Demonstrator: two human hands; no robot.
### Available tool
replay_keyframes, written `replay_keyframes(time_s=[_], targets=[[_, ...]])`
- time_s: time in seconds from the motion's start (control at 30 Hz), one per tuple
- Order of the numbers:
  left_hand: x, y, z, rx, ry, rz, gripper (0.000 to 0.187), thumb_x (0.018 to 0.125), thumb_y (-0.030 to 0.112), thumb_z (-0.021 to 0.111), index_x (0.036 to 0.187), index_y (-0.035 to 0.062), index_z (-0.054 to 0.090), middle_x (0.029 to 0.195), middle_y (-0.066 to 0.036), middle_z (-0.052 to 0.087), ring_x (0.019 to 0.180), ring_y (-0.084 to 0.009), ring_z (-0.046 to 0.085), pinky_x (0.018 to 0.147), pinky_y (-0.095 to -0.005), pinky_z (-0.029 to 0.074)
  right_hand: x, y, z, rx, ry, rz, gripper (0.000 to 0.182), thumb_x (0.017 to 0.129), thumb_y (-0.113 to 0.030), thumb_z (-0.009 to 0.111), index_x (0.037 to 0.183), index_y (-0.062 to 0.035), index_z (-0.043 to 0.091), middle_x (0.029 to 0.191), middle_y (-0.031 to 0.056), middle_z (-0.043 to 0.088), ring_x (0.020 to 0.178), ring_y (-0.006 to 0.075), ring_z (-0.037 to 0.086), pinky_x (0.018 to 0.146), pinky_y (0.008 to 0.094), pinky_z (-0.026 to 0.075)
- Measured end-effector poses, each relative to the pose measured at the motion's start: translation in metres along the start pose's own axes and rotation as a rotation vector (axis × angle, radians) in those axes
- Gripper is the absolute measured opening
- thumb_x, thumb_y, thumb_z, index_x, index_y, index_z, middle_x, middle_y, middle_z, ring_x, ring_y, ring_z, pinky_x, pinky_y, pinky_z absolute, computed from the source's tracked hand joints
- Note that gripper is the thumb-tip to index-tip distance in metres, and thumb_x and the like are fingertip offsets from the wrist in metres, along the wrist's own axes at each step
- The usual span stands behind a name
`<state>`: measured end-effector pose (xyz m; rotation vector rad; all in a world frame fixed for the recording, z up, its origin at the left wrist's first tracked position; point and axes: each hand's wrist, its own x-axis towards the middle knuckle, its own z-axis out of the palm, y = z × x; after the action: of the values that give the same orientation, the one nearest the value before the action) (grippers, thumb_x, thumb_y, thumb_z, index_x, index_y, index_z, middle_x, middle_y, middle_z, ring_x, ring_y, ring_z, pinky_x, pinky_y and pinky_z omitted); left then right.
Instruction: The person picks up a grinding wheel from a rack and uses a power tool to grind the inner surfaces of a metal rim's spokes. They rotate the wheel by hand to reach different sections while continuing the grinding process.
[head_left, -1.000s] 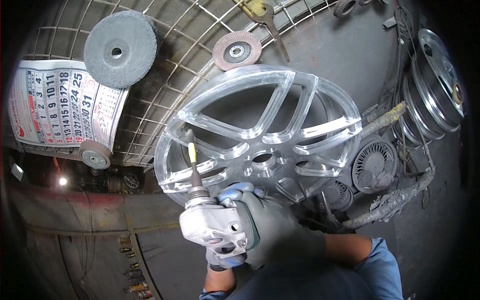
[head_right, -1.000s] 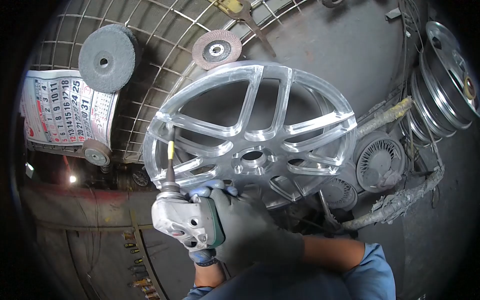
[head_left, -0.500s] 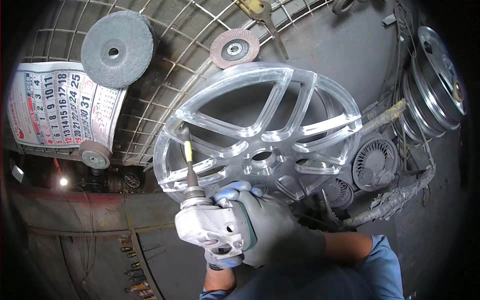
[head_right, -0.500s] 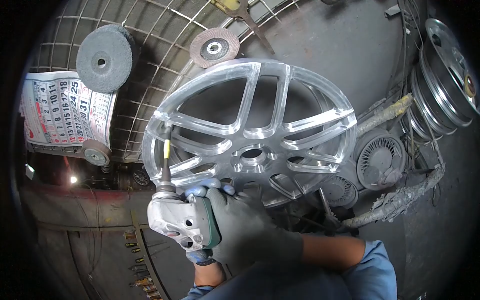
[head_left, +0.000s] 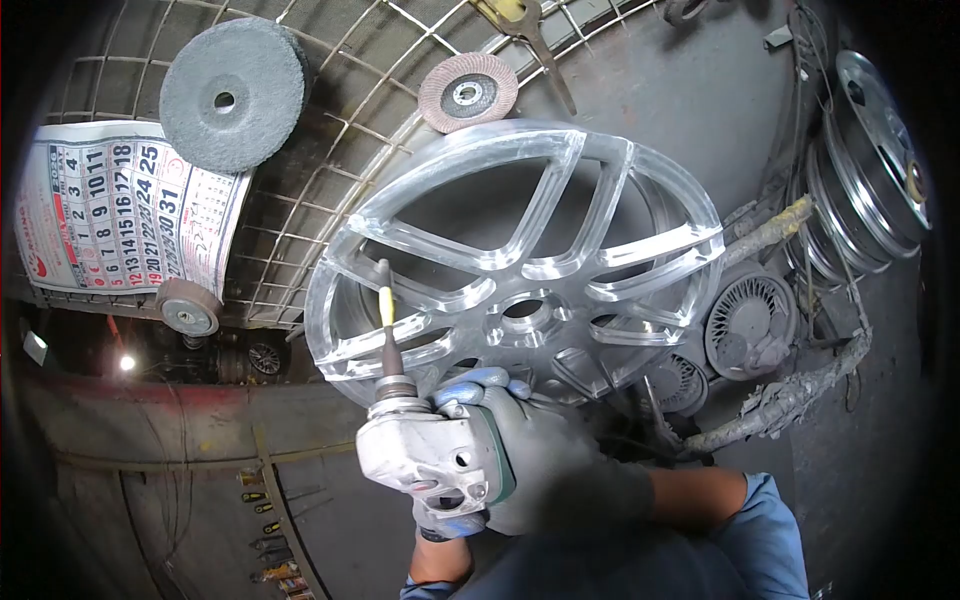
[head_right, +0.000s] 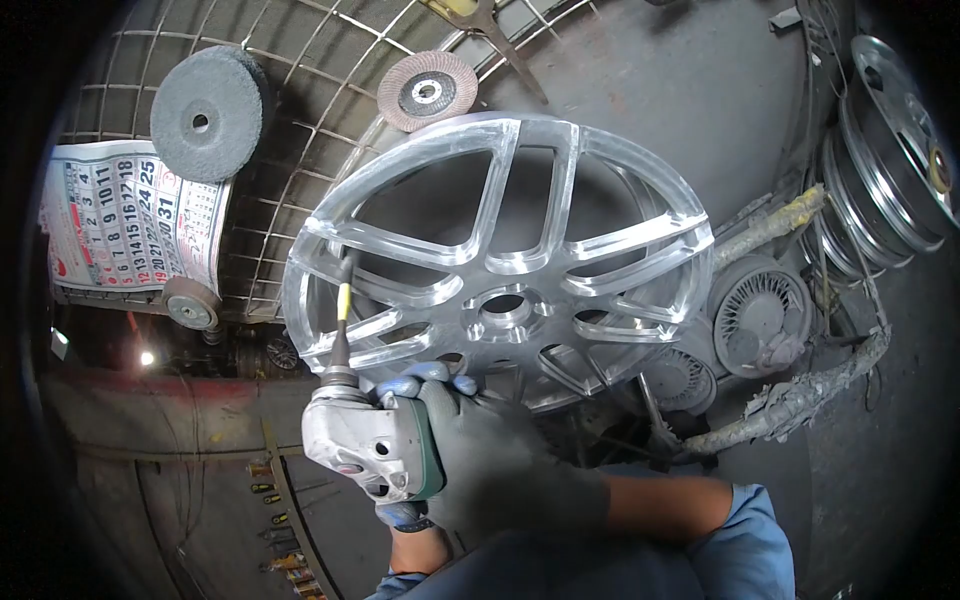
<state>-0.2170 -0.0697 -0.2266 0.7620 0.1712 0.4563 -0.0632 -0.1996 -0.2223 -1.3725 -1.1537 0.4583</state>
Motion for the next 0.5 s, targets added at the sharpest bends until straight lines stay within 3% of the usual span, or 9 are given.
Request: replay_keyframes(time_s=[0.3,0.37,0.4,0.47,0.5], targets=[[0.006,0.008,0.002,-0.015,-0.003,0.022,0.052,0.104,0.04,0.047,0.145,0.0087,0.04,0.139,-0.013,0.051,0.125,-0.0295,0.054,0.106,-0.0458,0.048,0.013,-0.012,-0.005,-0.234,0.108,-0.097,0.063,0.083,-0.044,0.066,0.119,0.0061,0.057,0.102,0.0229,0.059,0.082,0.0342,0.063,0.075,0.0467,0.047],[0.008,0.009,0.003,-0.018,-0.002,0.025,0.052,0.104,0.04,0.047,0.145,0.0088,0.04,0.139,-0.013,0.051,0.125,-0.0295,0.054,0.106,-0.0459,0.048,0.02,-0.01,0.004,-0.286,0.188,-0.167,0.05,0.083,-0.031,0.065,0.113,0.0084,0.063,0.101,0.0239,0.063,0.075,0.0329,0.068,0.068,0.0403,0.056],[0.009,0.009,0.002,-0.017,-0.001,0.025,0.052,0.104,0.039,0.047,0.145,0.0089,0.04,0.139,-0.013,0.051,0.126,-0.0295,0.054,0.106,-0.0459,0.048,0.019,-0.01,0.004,-0.285,0.189,-0.168,0.05,0.083,-0.031,0.065,0.113,0.0084,0.063,0.101,0.0239,0.063,0.075,0.0329,0.068,0.068,0.0403,0.056],[0.011,0.009,0.002,-0.015,0.0,0.024,0.052,0.104,0.039,0.047,0.145,0.0089,0.04,0.139,-0.013,0.051,0.126,-0.0295,0.053,0.106,-0.0459,0.048,0.017,-0.008,0.003,-0.232,0.092,-0.127,0.07,0.082,-0.047,0.065,0.123,0.0088,0.055,0.104,0.0267,0.059,0.084,0.0353,0.064,0.075,0.0457,0.048],[0.013,0.01,0.002,-0.021,-0.001,0.027,0.052,0.104,0.039,0.047,0.145,0.009,0.04,0.139,-0.013,0.051,0.126,-0.0295,0.053,0.106,-0.0459,0.048,0.017,-0.008,0.002,-0.232,0.093,-0.126,0.07,0.082,-0.047,0.065,0.123,0.0088,0.055,0.104,0.0267,0.059,0.084,0.0353,0.064,0.075,0.0457,0.048]])
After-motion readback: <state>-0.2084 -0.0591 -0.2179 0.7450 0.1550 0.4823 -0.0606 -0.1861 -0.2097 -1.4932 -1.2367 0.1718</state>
